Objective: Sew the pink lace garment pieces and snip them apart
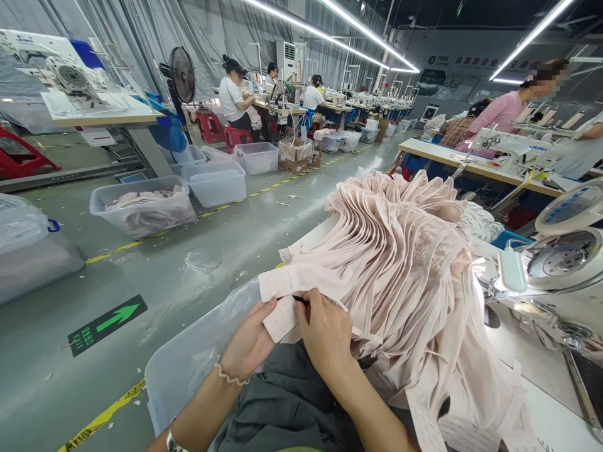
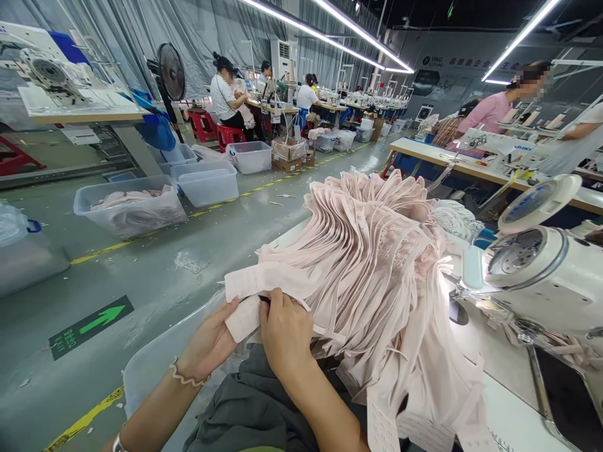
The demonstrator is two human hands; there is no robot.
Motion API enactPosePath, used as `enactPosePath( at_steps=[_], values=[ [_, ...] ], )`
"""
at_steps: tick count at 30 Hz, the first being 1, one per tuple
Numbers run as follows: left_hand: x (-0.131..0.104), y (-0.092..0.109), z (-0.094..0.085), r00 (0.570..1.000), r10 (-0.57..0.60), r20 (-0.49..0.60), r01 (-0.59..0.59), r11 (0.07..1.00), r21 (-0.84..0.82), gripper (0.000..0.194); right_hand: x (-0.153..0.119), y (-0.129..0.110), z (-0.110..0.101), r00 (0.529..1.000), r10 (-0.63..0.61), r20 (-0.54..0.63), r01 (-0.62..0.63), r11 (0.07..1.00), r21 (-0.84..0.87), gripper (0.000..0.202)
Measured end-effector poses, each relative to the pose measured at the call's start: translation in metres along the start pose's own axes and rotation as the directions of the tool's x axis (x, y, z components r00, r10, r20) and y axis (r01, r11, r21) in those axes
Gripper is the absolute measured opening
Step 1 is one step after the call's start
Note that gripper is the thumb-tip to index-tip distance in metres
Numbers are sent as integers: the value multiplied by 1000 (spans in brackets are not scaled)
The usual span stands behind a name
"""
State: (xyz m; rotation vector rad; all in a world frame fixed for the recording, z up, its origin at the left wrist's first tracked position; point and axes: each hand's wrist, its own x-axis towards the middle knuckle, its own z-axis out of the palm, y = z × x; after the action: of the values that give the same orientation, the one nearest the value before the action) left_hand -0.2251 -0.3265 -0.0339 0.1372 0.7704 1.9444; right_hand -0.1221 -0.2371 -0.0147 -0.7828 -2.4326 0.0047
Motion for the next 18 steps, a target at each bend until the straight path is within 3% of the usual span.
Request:
enactPosePath(
  at_steps=[7, 12, 15, 18],
  values=[
    [4, 2, 6, 997, 23, 73, -25, 999, 30, 40, -4, -1, -4, 999, 11, -42, -8, 997, 80, 7],
    [-3, -2, 1, 999, 24, 24, -30, 958, 287, 54, 2, 2, -5, 998, 20, -63, -15, 996, 85, 8],
    [0, -2, -3, 999, -8, 49, -15, 895, 446, 42, 4, 4, -5, 998, 20, -60, -14, 995, 95, 8],
    [10, 2, -5, 1000, 23, 21, -29, 914, 405, 35, 0, 5, -7, 996, 7, -89, 6, 989, 146, 10]
  ],
)
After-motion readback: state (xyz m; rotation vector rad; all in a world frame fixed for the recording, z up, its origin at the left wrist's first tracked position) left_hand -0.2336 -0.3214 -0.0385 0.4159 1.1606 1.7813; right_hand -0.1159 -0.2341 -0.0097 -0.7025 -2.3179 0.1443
